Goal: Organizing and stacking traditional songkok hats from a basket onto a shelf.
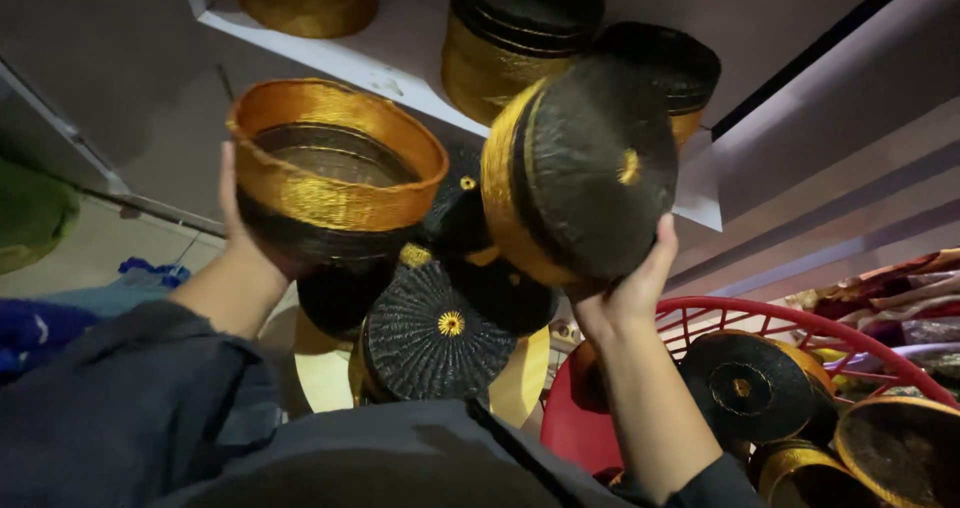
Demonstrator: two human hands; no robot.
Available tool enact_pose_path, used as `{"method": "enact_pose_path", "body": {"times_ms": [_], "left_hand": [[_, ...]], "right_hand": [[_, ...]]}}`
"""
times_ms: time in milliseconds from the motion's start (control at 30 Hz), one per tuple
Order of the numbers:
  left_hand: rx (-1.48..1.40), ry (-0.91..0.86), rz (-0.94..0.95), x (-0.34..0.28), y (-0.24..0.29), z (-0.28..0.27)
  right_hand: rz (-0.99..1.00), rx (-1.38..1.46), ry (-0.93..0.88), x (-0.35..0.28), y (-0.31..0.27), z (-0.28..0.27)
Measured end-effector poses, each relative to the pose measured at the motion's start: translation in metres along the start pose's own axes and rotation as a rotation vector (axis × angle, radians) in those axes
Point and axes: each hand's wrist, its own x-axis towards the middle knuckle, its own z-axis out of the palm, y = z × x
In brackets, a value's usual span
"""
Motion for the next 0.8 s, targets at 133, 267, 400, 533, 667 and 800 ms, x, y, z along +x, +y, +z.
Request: {"method": "enact_pose_path", "body": {"times_ms": [133,267,400,533,667,800], "left_hand": [[0.006,-0.199,0.047,-0.011,0.016,0.001],[0.039,-0.139,0.041,-0.018,0.021,0.017],[0.060,-0.135,0.061,-0.016,0.017,0.014],[0.103,-0.014,0.024,-0.021,0.016,0.037],[0.113,0.145,-0.005,-0.025,0.010,0.046],[0.109,0.103,-0.030,-0.010,0.012,0.066]], "right_hand": [[0.049,-0.124,0.177,0.007,0.022,-0.049],[0.298,-0.254,0.302,0.005,0.051,-0.066],[0.512,-0.442,0.446,0.003,0.071,-0.061],[0.510,-0.476,0.447,-0.002,0.070,-0.053],[0.498,-0.547,0.369,0.001,0.069,-0.066],[0.459,-0.637,0.338,0.013,0.083,-0.095]]}}
